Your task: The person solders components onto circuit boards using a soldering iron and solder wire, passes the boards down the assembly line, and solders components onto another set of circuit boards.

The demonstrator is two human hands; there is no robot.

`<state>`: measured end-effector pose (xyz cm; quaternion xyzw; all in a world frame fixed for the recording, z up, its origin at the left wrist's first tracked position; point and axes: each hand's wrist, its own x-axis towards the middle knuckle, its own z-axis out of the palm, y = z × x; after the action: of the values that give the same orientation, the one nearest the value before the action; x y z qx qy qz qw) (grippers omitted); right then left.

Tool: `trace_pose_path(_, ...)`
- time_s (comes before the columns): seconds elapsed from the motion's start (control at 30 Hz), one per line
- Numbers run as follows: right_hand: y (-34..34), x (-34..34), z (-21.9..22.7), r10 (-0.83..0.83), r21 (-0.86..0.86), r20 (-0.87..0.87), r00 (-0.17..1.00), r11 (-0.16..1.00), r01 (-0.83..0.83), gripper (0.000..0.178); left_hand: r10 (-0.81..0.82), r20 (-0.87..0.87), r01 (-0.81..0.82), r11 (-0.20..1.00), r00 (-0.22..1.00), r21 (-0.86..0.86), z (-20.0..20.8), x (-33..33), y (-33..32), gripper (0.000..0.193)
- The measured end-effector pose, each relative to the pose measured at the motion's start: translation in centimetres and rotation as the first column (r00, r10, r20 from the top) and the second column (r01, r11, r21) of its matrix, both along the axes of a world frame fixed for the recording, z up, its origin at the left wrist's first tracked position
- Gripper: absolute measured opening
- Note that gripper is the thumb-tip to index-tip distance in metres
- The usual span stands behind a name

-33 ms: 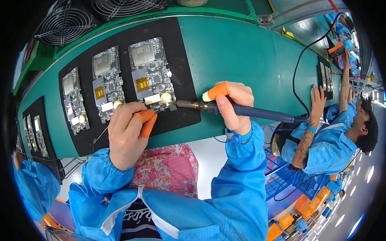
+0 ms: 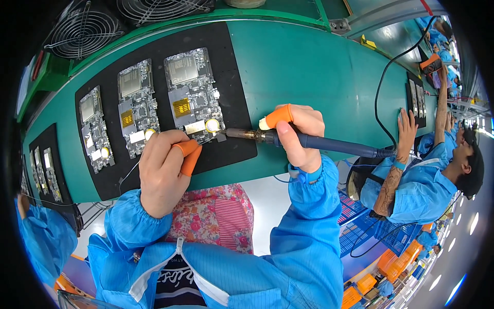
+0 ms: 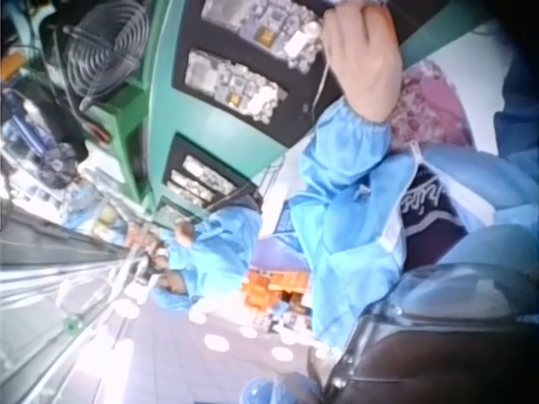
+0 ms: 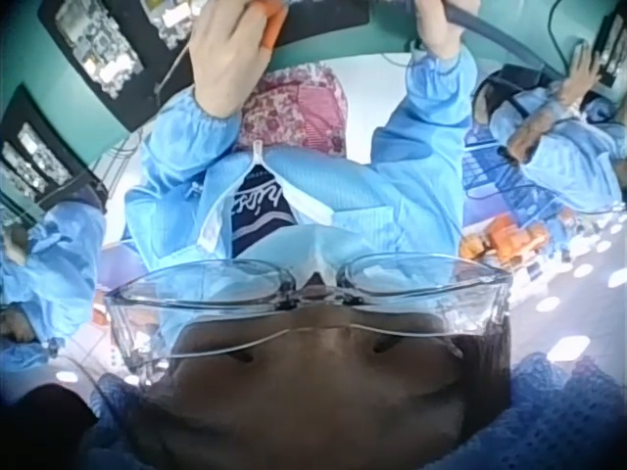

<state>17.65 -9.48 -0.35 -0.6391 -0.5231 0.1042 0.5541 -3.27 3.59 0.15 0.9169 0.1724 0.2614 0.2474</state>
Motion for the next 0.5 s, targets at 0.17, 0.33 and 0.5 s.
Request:
trace_pose_path(0.17,0.08,0.01,0.34,0.005,-0.015,-0.009,1.0,1.0,-0.005,0.023,-0.027,-0.022,0.027,1.0,0.999,0.007,0.16,0.59,-0.07,0.019)
trace_pose_path(0.33,0.15,-0.14,0.33,0.006,0.005,-0.01,1.0,1.0,-0.006,0.022,-0.032,-0.041,0.033,0.999,0.999,0.016,0.12,0.83,-0.11,0.018)
trace_pose_path(0.5,0.2,-0.23,0.17,0.035,0.024,-0.004,0.999,0.999,-0.035,0.021,-0.035,-0.053,0.036,0.999,0.998,0.025,0.28,0.81,-0.08,0.018)
